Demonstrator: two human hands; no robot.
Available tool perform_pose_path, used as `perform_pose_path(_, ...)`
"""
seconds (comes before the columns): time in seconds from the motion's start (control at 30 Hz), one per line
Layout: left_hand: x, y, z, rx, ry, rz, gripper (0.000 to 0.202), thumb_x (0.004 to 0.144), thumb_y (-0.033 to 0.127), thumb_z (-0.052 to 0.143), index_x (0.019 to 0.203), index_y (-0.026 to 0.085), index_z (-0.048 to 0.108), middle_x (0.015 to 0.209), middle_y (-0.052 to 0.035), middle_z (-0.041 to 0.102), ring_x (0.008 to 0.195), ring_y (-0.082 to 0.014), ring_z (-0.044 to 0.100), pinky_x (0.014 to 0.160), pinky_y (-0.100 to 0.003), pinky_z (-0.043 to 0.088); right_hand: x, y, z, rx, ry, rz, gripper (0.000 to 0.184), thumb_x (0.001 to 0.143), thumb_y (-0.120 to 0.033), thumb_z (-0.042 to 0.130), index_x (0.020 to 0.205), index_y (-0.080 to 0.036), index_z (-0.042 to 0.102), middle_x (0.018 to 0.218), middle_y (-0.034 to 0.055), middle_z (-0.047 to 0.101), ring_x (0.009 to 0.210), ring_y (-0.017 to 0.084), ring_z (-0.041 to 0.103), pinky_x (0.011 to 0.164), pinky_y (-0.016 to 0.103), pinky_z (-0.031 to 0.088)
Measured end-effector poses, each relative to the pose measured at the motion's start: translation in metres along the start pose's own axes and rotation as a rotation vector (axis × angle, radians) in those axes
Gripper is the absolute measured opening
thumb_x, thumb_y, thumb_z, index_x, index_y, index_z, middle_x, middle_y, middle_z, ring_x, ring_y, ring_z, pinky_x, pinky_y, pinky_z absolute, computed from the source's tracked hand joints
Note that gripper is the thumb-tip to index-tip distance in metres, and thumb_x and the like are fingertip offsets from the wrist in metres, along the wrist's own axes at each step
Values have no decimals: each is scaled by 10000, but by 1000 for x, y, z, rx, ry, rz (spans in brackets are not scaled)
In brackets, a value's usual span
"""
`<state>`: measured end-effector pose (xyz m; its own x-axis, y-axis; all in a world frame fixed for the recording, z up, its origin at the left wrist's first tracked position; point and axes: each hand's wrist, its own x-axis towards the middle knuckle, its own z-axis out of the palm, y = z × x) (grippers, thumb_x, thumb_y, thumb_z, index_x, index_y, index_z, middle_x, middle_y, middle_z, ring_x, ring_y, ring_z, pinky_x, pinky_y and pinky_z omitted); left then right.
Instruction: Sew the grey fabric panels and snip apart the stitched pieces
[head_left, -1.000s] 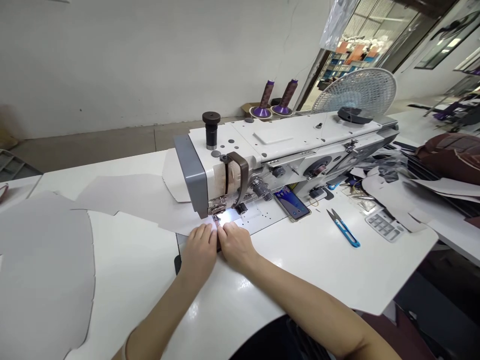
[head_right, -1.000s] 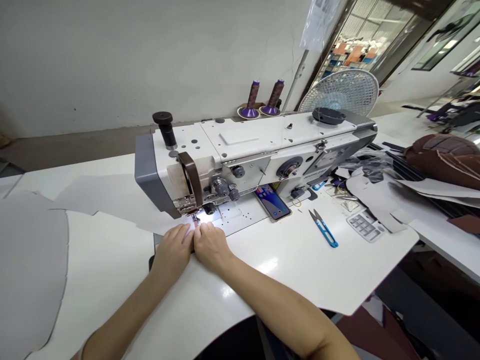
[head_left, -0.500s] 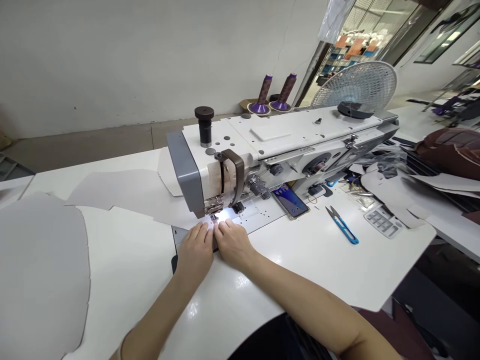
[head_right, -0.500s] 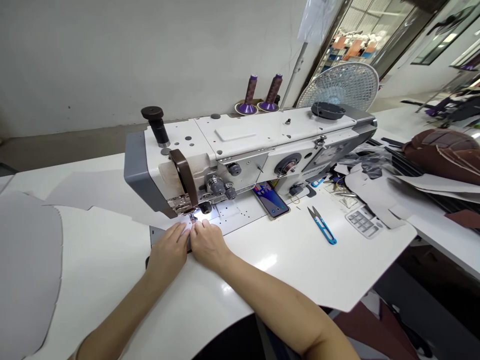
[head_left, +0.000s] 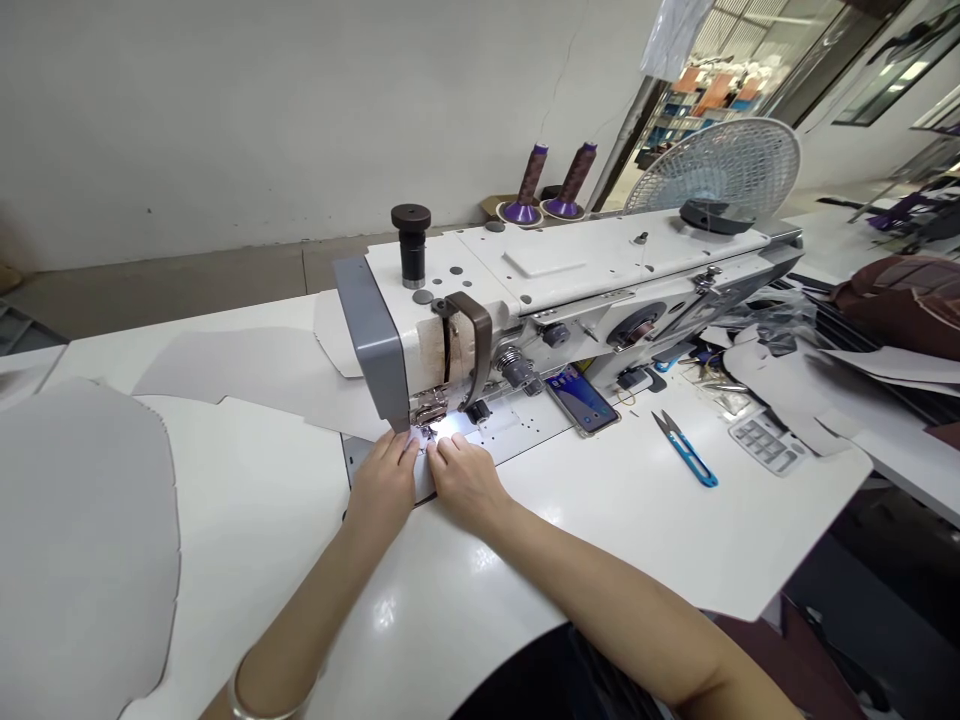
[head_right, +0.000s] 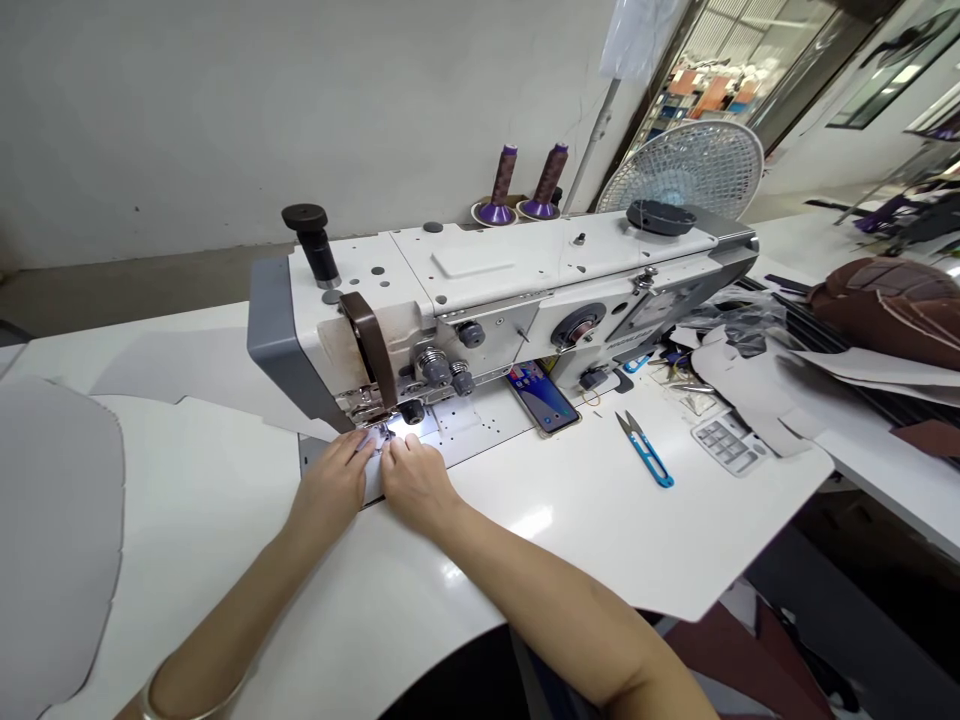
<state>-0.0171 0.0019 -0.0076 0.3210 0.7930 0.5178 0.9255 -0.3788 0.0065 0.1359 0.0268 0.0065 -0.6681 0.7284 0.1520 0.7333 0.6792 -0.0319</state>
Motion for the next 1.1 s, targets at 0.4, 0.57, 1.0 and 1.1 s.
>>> perform_pose_path(0.4, 1, -5, -1, -22, -65, -68, 346, 802, 54, 398, 1049, 113, 634, 1066, -155, 621, 1051, -289, 534, 918, -460, 436, 0, -1, 0, 2, 7, 25, 145, 852, -71, 448, 905, -149, 557, 827, 73, 539, 773, 201, 443, 553, 296, 293)
perform_pose_path(0.57, 5, -15, -12, -75, -139, -121, 264, 864, 179, 447, 1065, 151, 615, 1026, -133, 610, 1015, -265, 540, 857, -412, 441, 1, -2, 0, -7, -5, 41, 143, 869, -73, 433, 911, -153, 544, 810, 68, 532, 769, 196, 441, 544, 291, 264)
perform_pose_path(1.0, 8, 2, -27, 108, -331, -5, 306, 817, 2, 372, 988, 109, 603, 980, -130, 606, 843, -241, 549, 711, -367, 425, 0, 2, -3, 46, 40, 117, 138, 878, -95, 456, 938, -192, 534, 788, 29, 524, 727, 169, 431, 526, 294, 200)
perform_pose_path(1.1, 8, 5, -26, 116, -312, 6, 357, 794, -44, 335, 994, 89, 599, 958, -138, 608, 847, -239, 544, 735, -364, 431, 1, 4, -2, 57, 29, 115, 120, 895, -128, 464, 932, -206, 547, 807, 25, 527, 737, 156, 428, 531, 283, 193)
